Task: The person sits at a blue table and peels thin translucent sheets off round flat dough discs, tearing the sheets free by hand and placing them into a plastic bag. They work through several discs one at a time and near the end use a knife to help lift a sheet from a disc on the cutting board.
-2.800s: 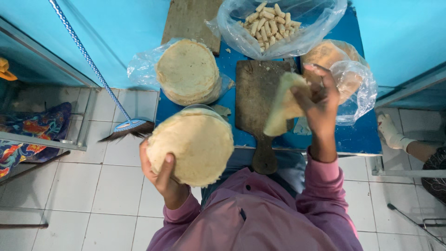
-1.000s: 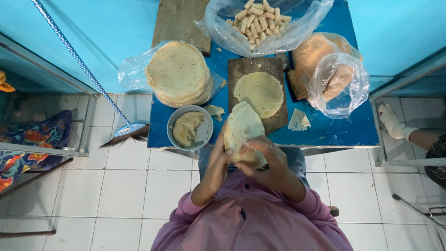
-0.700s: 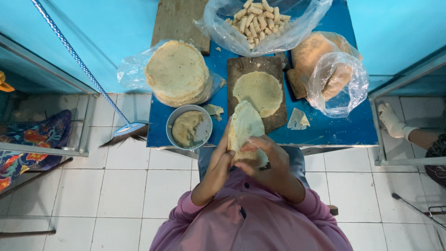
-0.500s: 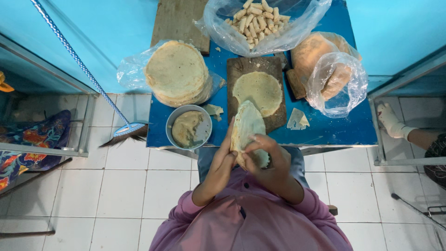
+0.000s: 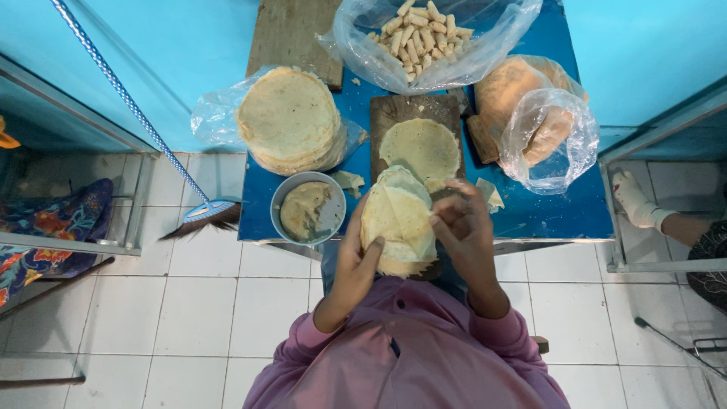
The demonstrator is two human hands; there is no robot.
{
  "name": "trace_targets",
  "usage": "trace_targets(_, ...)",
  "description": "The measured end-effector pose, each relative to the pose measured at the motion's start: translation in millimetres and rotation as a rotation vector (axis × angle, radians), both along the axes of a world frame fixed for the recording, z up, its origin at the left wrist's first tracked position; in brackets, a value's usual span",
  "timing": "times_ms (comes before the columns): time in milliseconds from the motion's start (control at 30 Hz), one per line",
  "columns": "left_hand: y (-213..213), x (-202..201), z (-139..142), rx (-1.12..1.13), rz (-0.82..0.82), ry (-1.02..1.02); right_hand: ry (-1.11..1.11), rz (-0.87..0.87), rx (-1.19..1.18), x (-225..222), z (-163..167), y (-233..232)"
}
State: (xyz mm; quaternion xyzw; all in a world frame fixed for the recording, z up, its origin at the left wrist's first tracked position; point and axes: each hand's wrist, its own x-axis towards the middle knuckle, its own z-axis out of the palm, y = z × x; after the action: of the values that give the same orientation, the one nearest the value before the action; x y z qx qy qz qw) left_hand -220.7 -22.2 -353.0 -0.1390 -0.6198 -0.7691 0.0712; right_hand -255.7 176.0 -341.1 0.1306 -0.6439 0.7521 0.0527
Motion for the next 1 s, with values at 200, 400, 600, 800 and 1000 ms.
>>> trace_targets(200,11.8,1.8,7.7,-0.216,0.147,0.037,0.084,0.093,0.158,12.9,11.1,-16.8)
trace_targets(400,7.8,2.2,5.2,-0.16,0.109,0.05,-0.009,-0.044,0.303,4.8,12.8,-22.5)
trace_targets(600,-6.5,-1.9,-9.1,0.058,0.116,-0.056,-0.025,0.017,0.037,-11.4,0.1,3.7)
trace_targets(800,-18.3,-0.7,-14.7,0.293,0.015,-0.183,-0.01,0.036,0.011,-22.3,1.5,31.1)
trace_targets(1000,-29.1,3.2,-16.7,0.41,0.065,-0.245,-0.086,0.007,0.03,-20.6,3.1,47.1)
